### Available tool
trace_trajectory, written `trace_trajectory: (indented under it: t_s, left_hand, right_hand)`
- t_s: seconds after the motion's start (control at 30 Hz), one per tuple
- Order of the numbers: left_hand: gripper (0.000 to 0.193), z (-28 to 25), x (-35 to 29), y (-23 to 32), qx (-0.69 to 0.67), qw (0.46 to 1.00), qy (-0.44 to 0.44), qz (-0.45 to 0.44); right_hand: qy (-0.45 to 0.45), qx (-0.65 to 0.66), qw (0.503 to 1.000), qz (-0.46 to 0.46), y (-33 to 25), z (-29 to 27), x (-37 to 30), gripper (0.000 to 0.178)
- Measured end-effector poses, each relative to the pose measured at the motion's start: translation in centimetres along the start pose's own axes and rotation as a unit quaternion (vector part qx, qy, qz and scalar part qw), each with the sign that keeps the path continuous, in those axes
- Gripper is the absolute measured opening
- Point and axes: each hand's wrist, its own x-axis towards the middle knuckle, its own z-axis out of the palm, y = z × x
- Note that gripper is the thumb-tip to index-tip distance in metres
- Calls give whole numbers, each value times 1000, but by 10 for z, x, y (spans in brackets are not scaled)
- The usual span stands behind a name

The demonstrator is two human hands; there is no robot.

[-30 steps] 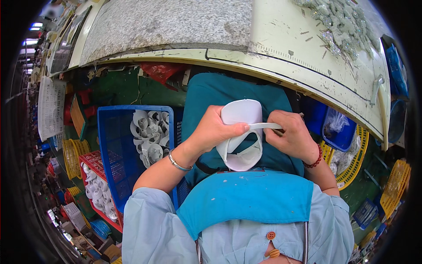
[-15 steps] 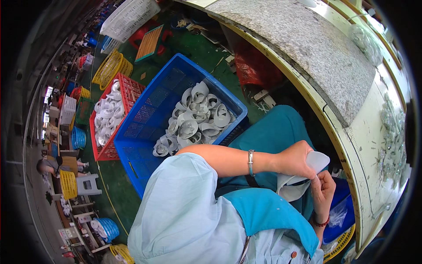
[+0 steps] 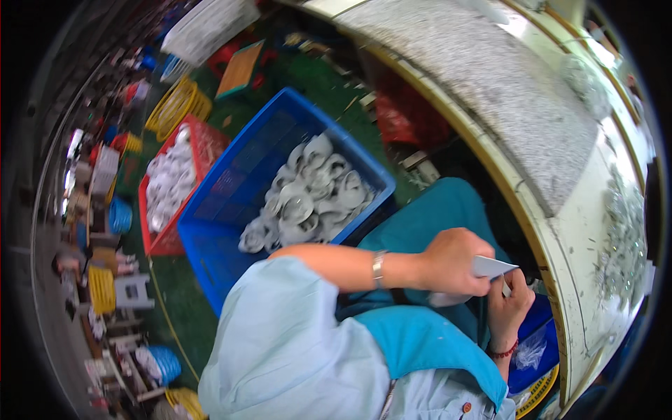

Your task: Assembling and hammering shoe upper components at a factory workstation.

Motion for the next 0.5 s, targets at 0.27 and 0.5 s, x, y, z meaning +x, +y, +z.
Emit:
trace_trajectory:
  t_s: [0.27, 0.5]
  left_hand:
    - [38, -157, -60, -60, 299, 919, -136, -220]
    - [26, -233, 36, -68, 295, 934, 114, -166]
  right_hand:
    - [-74, 211, 956, 190, 50, 1, -6, 20]
    - [-125, 280, 917, 254, 74, 18, 2, 16]
